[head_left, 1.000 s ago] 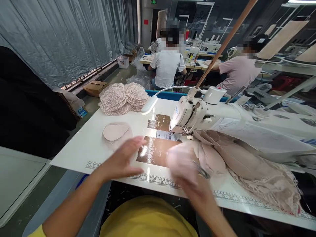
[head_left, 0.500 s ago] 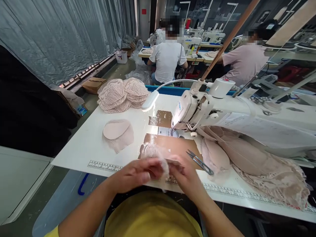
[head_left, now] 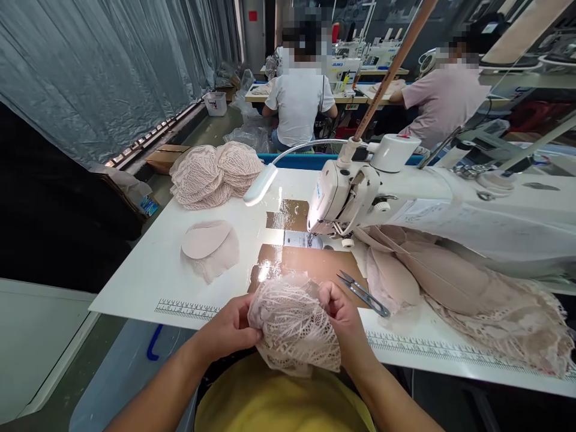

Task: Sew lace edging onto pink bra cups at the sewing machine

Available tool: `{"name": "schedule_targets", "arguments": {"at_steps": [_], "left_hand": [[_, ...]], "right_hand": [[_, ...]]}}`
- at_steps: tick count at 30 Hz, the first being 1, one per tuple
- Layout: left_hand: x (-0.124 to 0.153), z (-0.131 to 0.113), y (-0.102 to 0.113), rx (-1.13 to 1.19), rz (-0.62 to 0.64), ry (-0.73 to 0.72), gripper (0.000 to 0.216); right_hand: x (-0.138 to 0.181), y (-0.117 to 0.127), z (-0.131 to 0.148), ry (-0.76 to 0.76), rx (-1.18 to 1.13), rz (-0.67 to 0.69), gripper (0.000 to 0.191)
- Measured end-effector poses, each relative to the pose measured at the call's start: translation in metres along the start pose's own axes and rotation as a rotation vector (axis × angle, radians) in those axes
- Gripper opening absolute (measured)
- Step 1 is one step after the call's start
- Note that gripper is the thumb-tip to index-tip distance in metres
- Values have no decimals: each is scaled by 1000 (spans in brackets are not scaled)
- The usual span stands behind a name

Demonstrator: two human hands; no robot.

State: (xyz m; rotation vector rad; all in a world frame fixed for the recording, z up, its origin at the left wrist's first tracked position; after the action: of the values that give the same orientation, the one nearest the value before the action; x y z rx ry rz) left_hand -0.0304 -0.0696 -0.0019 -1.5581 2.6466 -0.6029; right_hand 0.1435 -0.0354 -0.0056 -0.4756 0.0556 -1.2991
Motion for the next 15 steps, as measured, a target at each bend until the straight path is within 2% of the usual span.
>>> {"name": "schedule_targets", "arguments": {"at_steps": [4, 7, 10, 12, 15], "left_hand": [[3, 12, 4, 53, -177, 46, 24], [2, 18, -1, 184, -270, 51, 24], [-1, 17, -8, 290, -404, -67, 33], [-2, 17, -11, 248, -517, -140, 40], [-3, 21, -12, 126, -655, -129, 43]], "right_hand": [[-2, 7, 2, 67, 43, -107, 40], [-3, 8, -1, 58, 141, -46, 34], [0, 11, -6, 94, 232, -12, 40], [3, 7, -7, 126, 258, 61, 46], [10, -9, -3, 168, 315, 294, 40]]}}
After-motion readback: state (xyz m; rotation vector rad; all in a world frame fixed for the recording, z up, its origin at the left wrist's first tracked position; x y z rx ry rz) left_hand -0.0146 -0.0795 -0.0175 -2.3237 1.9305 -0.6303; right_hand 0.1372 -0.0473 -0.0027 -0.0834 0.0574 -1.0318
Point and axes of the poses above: each hand's wrist, its own x-axis away from the middle knuckle, its own y-axis out of the back of the hand, z = x × y, the point moved 5 cm from there along -x, towards the middle knuckle
